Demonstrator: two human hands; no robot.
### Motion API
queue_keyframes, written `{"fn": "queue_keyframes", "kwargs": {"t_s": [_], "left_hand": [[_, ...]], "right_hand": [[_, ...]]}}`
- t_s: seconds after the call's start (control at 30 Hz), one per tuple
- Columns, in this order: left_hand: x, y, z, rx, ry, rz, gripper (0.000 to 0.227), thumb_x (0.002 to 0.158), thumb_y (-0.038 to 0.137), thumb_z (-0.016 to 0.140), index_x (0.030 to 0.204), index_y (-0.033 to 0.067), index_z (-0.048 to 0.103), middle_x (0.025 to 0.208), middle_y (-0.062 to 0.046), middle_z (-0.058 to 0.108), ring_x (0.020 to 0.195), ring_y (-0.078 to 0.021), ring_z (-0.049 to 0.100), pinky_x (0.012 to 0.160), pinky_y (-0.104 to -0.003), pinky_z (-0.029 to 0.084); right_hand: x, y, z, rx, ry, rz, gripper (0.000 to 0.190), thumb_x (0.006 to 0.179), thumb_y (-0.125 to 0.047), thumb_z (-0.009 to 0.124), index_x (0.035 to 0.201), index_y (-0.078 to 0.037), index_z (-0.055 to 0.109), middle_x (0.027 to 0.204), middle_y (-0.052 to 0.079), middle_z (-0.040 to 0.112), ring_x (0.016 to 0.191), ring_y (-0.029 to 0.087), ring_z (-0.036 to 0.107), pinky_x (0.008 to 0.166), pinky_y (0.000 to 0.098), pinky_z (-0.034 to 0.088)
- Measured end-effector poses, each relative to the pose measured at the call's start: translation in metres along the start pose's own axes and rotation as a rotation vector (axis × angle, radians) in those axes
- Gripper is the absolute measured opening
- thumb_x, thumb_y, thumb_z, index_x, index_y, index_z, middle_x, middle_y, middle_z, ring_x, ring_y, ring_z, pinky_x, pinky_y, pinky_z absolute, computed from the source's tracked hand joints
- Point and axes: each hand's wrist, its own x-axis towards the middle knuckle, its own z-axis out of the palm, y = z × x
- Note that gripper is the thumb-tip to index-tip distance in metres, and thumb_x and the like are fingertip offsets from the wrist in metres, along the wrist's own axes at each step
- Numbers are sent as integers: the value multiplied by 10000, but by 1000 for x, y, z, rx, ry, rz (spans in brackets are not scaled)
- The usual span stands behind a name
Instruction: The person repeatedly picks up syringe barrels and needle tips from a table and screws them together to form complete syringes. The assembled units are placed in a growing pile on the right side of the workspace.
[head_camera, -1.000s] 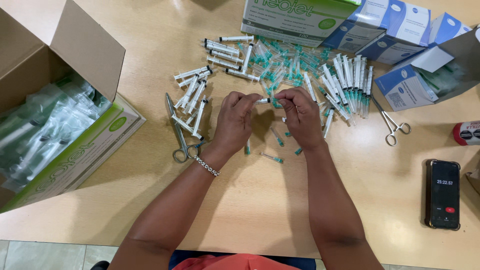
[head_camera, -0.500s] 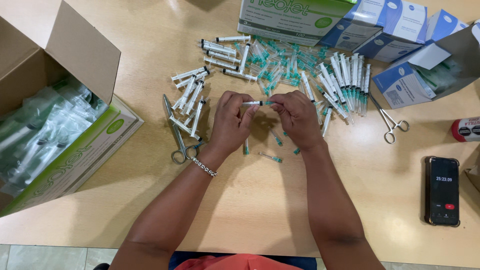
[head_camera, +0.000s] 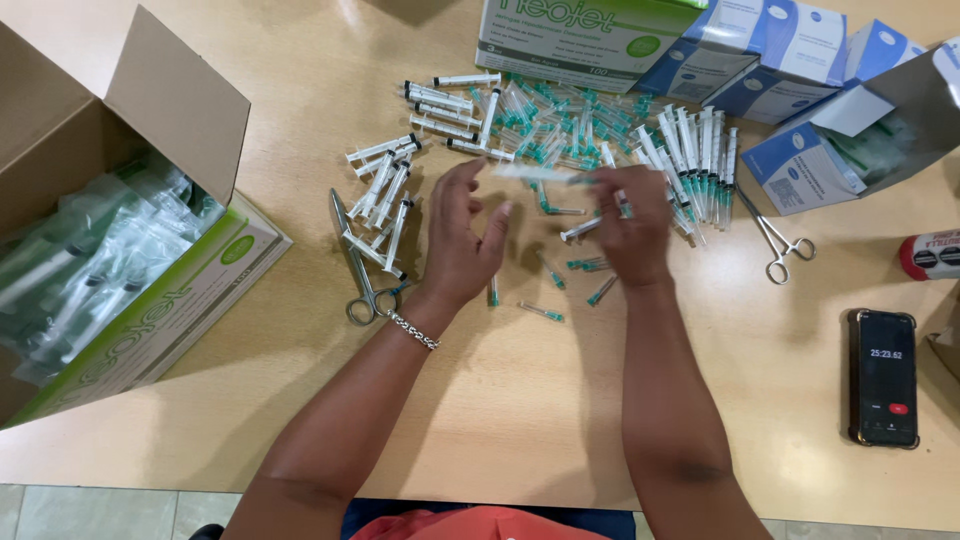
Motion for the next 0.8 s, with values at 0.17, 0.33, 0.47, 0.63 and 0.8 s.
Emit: {"fn": "queue_keyframes", "kwargs": {"t_s": [0.17,0.33,0.47,0.63,0.8], "left_hand": [[-4,-29,10,42,41,31,357,1011,32,579,1357,38,491,1263,-169,483,1141,-333,552,948,-383,594],[-3,-29,10,79,12,19,297,984,16,580,1277,54,547,1223,-129,502,1129,-315,556,940,-359,573],[-3,-33,10,90,30,27,314,971,-15,549,1270,81,552,1220,-102,502,1132,-301,550,957,-388,559],[-1,-35,14,23,92,22,403,983,-40,475,1357,110,483,1258,-111,462,1160,-324,536,996,-400,562],[-1,-43,19,50,152,44,353,990,-24,480,1320,100,481,1215,-114,461,1150,-327,530,995,-384,555]], "right_hand": [[-9,34,-47,-429,347,83,110,1102,-91,579,1083,-73,686,1018,76,661,946,275,602,914,429,431],[-6,16,-33,-782,391,479,136,1000,-83,708,1124,-131,683,1246,41,549,1183,312,501,975,577,324],[1,-2,2,-821,149,337,270,1031,-168,748,1286,-174,659,1429,125,416,1318,341,355,1085,540,249],[23,-67,44,-651,-562,308,477,1138,-475,392,1557,-283,518,1678,114,349,1509,385,220,1154,640,93],[16,-61,54,-517,-625,105,445,1103,-390,426,1516,-256,523,1598,36,487,1511,380,326,1156,750,68]]}}
